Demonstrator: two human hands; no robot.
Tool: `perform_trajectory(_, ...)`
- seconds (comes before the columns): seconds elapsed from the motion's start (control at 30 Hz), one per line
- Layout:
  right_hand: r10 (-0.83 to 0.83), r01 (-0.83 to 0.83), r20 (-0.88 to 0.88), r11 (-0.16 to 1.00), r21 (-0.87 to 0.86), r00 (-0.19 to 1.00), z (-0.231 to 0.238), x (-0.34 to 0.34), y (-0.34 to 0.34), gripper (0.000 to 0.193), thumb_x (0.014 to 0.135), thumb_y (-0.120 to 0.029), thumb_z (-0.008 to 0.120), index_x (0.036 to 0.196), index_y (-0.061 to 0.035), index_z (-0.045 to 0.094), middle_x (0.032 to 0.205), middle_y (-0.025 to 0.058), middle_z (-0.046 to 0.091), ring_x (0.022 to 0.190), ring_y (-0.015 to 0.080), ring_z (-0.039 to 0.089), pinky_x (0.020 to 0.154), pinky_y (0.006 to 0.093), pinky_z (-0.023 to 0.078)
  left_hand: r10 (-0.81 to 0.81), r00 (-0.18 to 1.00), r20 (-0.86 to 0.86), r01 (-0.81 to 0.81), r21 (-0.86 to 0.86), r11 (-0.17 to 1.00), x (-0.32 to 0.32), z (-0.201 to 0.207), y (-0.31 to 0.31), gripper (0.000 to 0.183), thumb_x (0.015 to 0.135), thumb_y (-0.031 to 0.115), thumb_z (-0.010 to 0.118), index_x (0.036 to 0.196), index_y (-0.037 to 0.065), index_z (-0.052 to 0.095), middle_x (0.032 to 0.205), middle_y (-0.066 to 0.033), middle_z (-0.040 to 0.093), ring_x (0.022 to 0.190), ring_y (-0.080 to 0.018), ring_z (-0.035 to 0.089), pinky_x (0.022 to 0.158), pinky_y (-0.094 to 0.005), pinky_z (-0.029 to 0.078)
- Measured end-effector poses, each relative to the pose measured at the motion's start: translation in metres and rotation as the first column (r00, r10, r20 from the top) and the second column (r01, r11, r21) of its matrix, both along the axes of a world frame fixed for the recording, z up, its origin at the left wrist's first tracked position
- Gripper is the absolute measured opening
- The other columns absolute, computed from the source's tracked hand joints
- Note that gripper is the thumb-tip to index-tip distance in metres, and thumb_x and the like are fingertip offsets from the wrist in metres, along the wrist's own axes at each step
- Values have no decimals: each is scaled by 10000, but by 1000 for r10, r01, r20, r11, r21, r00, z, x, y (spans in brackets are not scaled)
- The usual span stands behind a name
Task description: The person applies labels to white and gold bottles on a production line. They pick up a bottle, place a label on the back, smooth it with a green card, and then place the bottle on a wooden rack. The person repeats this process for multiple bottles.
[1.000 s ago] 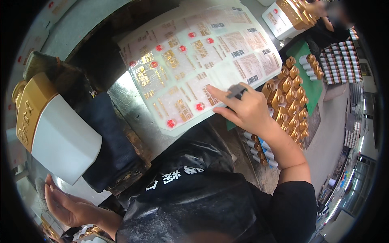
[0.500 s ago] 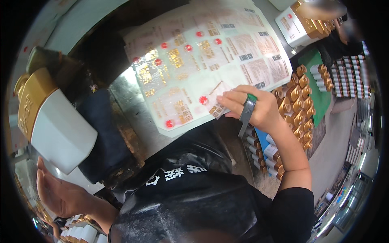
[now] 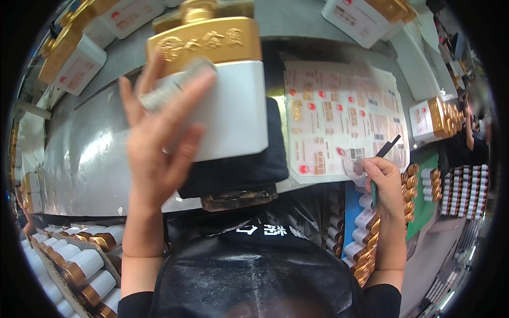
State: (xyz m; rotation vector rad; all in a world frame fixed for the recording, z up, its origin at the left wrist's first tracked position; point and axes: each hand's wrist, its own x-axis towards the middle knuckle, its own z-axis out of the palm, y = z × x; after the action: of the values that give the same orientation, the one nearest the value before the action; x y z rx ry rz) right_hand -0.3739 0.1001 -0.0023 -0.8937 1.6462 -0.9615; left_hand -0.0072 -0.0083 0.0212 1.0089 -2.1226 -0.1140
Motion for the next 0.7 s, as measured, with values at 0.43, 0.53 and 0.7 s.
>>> perform_trajectory(0.43,-230,-926,-971,348,-146,67,83,195,-61,335,690,-51,759,1015,15,716,939,109,692,843,220,667,658,282,573,108,770,-629,156,350,924,35,-22,48,357,922,-2,469,1265,-32,562,1249,-141,599,1254,-282,493,1117,-386,308)
perform_trajectory(0.53,-204,-915,-972,359,-184,115,68,197,-63,289,716,-69,764,993,2,718,923,112,692,785,220,677,627,281,571,-33,782,-623,300,330,895,39,-24,23,452,933,46,493,1375,-38,447,1380,-155,476,1368,-250,369,1146,-389,260)
perform_trajectory(0.7,37,-791,-882,462,-402,470,71,154,-77,340,810,-60,711,1145,-17,672,697,55,646,571,155,615,553,260,509,9,710,-704,375,389,842,21,-1,5,604,924,31,522,1472,-25,276,1473,-167,328,1399,-267,315,1171,-423,235)
